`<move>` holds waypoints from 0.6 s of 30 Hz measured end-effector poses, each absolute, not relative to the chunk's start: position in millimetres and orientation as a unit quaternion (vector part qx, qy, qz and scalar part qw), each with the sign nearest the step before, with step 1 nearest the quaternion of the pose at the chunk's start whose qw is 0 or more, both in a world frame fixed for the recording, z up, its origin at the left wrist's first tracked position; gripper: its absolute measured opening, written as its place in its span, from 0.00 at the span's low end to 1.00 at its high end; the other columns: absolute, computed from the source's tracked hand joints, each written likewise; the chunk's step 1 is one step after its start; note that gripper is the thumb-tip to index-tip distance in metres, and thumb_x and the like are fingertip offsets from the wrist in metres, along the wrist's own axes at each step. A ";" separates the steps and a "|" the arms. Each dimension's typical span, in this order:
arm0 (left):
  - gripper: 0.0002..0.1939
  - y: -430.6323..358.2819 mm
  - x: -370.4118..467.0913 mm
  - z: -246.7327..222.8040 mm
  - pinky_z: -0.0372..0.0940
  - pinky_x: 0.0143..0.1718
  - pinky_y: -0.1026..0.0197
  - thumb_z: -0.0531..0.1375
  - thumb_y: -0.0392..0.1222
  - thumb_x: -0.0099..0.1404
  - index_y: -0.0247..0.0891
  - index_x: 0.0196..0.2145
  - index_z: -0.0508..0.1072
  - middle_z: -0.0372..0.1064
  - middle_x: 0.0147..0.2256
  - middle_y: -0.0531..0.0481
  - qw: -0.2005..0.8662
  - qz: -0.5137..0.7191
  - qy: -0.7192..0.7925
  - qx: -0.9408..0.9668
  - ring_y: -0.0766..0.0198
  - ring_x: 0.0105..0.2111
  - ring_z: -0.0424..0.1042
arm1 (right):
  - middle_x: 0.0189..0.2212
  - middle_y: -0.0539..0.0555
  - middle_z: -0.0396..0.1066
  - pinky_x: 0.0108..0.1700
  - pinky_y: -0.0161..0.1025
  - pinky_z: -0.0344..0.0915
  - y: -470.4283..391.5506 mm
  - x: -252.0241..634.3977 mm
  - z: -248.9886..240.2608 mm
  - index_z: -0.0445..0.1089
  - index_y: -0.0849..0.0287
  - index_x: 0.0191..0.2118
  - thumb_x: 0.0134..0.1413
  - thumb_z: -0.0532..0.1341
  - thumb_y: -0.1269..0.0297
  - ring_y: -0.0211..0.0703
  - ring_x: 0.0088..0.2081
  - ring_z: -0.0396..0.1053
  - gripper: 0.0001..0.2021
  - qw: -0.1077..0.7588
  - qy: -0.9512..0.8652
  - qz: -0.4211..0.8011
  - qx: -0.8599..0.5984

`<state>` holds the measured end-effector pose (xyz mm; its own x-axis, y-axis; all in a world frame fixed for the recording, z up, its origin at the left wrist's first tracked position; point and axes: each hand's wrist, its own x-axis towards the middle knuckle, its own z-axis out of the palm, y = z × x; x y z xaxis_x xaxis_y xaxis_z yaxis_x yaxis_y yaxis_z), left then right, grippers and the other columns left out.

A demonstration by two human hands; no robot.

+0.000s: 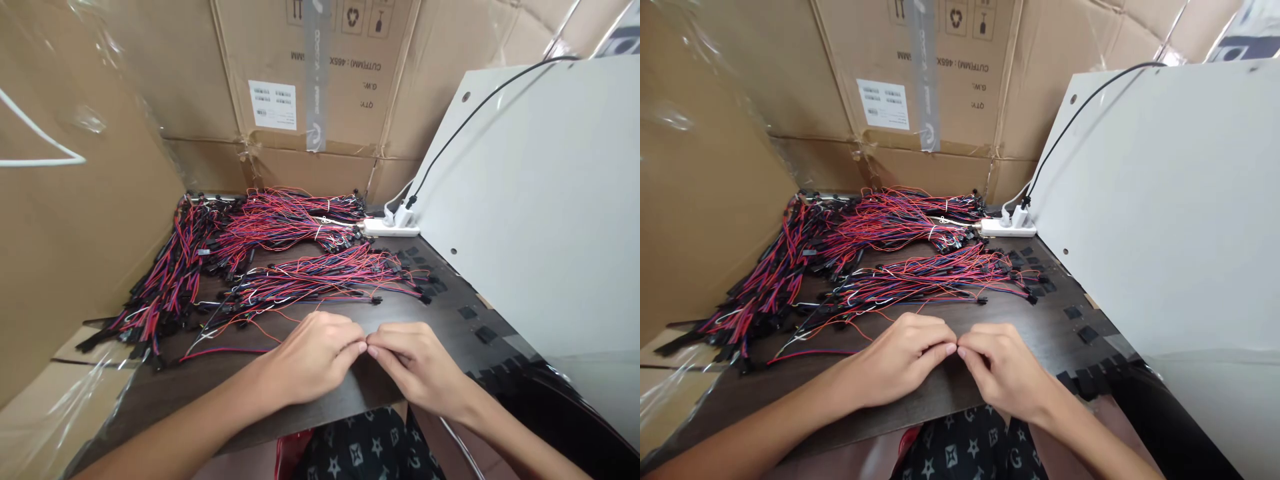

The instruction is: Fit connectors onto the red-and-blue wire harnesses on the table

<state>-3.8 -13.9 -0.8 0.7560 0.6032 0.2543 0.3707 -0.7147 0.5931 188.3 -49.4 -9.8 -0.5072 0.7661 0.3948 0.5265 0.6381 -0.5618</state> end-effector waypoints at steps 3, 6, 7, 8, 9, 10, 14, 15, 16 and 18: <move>0.12 -15.8 -2.8 -0.7 0.54 0.30 0.62 0.52 0.31 0.66 0.32 0.28 0.72 0.67 0.25 0.49 0.264 0.204 0.310 0.890 0.64 0.27 0.65 | 0.18 0.49 0.59 0.25 0.35 0.51 -47.0 183.7 -12.7 0.66 0.62 0.24 0.62 0.51 0.72 0.35 0.21 0.57 0.15 0.319 -0.845 0.181 -0.388; 0.11 -16.0 -1.7 2.3 0.53 0.30 0.64 0.54 0.31 0.64 0.33 0.27 0.73 0.68 0.25 0.51 0.325 0.190 0.357 0.855 0.66 0.27 0.65 | 0.19 0.50 0.61 0.26 0.34 0.52 -46.5 181.9 -15.3 0.67 0.62 0.25 0.63 0.51 0.71 0.35 0.22 0.59 0.15 0.317 -0.838 0.195 -0.400; 0.10 -15.6 -1.3 3.7 0.52 0.29 0.64 0.54 0.32 0.63 0.34 0.26 0.73 0.67 0.24 0.52 0.347 0.188 0.371 0.841 0.67 0.25 0.63 | 0.20 0.50 0.62 0.27 0.34 0.52 -46.7 182.5 -15.4 0.67 0.62 0.26 0.63 0.51 0.71 0.36 0.23 0.59 0.14 0.314 -0.835 0.204 -0.403; 0.10 -15.1 -0.8 5.0 0.51 0.27 0.65 0.55 0.33 0.63 0.34 0.26 0.73 0.66 0.22 0.54 0.371 0.187 0.382 0.826 0.68 0.24 0.61 | 0.21 0.50 0.63 0.27 0.34 0.53 -47.0 183.5 -14.7 0.68 0.62 0.28 0.63 0.52 0.71 0.36 0.24 0.60 0.13 0.308 -0.832 0.218 -0.405; 0.10 -14.5 -0.2 6.1 0.50 0.26 0.65 0.55 0.34 0.62 0.34 0.25 0.73 0.63 0.20 0.55 0.399 0.188 0.388 0.809 0.69 0.22 0.59 | 0.22 0.50 0.64 0.28 0.34 0.54 -47.4 185.0 -13.5 0.69 0.62 0.29 0.63 0.52 0.71 0.36 0.24 0.61 0.12 0.300 -0.831 0.235 -0.404; 0.10 -13.9 0.4 6.9 0.49 0.25 0.65 0.55 0.35 0.60 0.33 0.24 0.72 0.61 0.19 0.56 0.433 0.191 0.391 0.790 0.69 0.22 0.57 | 0.23 0.50 0.65 0.29 0.33 0.54 -47.9 186.8 -11.7 0.69 0.62 0.31 0.64 0.52 0.70 0.36 0.25 0.62 0.11 0.290 -0.832 0.251 -0.401; 0.08 -11.6 2.8 6.2 0.50 0.24 0.66 0.56 0.37 0.54 0.32 0.22 0.71 0.60 0.19 0.56 0.564 0.192 0.395 0.699 0.70 0.22 0.56 | 0.27 0.50 0.66 0.31 0.33 0.57 -49.0 193.0 -3.5 0.69 0.61 0.37 0.63 0.53 0.70 0.37 0.29 0.63 0.08 0.238 -0.847 0.287 -0.379; 0.08 -11.1 3.4 5.4 0.50 0.23 0.66 0.56 0.38 0.53 0.32 0.22 0.71 0.60 0.19 0.56 0.578 0.188 0.400 0.686 0.70 0.22 0.56 | 0.28 0.51 0.66 0.32 0.33 0.58 -48.8 194.1 -2.4 0.68 0.61 0.37 0.63 0.53 0.71 0.37 0.29 0.63 0.07 0.228 -0.850 0.289 -0.377; 0.08 -10.8 3.9 4.4 0.49 0.23 0.66 0.57 0.39 0.53 0.32 0.21 0.71 0.59 0.18 0.56 0.586 0.184 0.406 0.677 0.70 0.21 0.55 | 0.28 0.51 0.66 0.32 0.34 0.59 -48.4 195.1 -1.8 0.68 0.61 0.36 0.63 0.53 0.71 0.37 0.29 0.63 0.07 0.220 -0.852 0.289 -0.377; 0.10 -10.0 4.5 2.1 0.48 0.22 0.66 0.58 0.42 0.52 0.32 0.21 0.71 0.57 0.17 0.57 0.594 0.177 0.412 0.668 0.70 0.20 0.53 | 0.28 0.51 0.66 0.32 0.34 0.61 -48.3 197.2 -1.8 0.67 0.61 0.35 0.63 0.53 0.72 0.37 0.29 0.64 0.07 0.214 -0.853 0.284 -0.382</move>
<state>4.5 -10.0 2.1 0.5984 0.7603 -0.2526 0.3394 0.0450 0.9395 197.2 -48.3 -1.8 -0.6171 0.7729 0.1480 0.5297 0.5470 -0.6482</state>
